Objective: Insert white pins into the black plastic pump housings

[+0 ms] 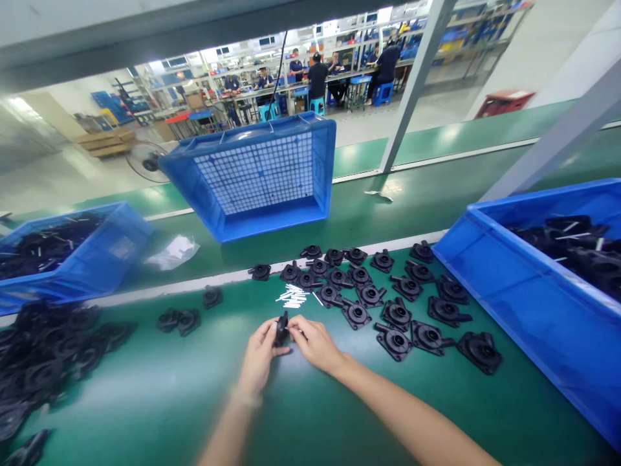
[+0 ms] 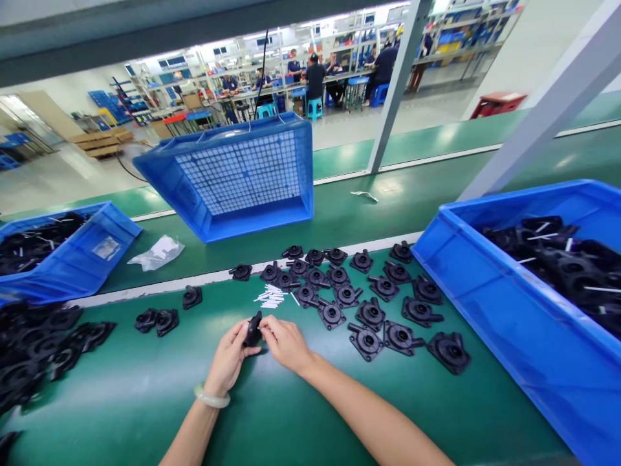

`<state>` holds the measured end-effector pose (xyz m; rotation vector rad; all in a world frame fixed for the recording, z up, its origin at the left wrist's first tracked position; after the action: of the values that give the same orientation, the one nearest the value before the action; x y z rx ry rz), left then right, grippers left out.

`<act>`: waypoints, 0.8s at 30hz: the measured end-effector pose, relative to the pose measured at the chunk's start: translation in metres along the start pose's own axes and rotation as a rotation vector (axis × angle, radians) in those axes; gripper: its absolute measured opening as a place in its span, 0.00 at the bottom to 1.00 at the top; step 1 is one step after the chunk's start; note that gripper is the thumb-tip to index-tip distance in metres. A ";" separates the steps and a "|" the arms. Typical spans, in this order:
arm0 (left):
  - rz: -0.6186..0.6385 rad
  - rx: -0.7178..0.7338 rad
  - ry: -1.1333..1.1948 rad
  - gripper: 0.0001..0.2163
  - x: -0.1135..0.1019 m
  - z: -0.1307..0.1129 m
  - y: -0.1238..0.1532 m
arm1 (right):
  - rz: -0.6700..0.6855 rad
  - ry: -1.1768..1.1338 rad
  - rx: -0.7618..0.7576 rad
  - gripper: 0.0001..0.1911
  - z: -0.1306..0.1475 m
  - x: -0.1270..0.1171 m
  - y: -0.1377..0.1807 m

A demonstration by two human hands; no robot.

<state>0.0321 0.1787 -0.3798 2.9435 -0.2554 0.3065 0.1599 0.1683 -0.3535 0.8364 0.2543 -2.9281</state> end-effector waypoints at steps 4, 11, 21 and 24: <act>0.051 0.018 -0.004 0.16 0.002 -0.004 0.000 | 0.010 -0.024 -0.025 0.06 0.004 0.000 0.000; -0.043 0.183 -0.205 0.17 -0.014 -0.016 -0.004 | -0.105 -0.069 -0.024 0.08 0.008 -0.011 -0.001; -0.064 0.299 -0.624 0.13 -0.004 -0.030 0.000 | 0.061 -0.026 0.056 0.15 0.003 -0.001 0.001; -0.057 0.329 -0.649 0.11 0.000 -0.034 0.001 | 0.084 -0.013 0.058 0.15 0.000 0.003 0.000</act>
<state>0.0260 0.1842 -0.3469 3.2696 -0.2127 -0.6928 0.1576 0.1686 -0.3547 0.8139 0.1299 -2.8740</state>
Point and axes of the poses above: each hand's wrist, its own y-axis away from the middle knuckle, its own x-axis out of the palm, z = x × y, the point moved 7 cm from there along -y, towards the middle knuckle, and after that the axes turned 10 degrees about x, right-handed, at the moved point
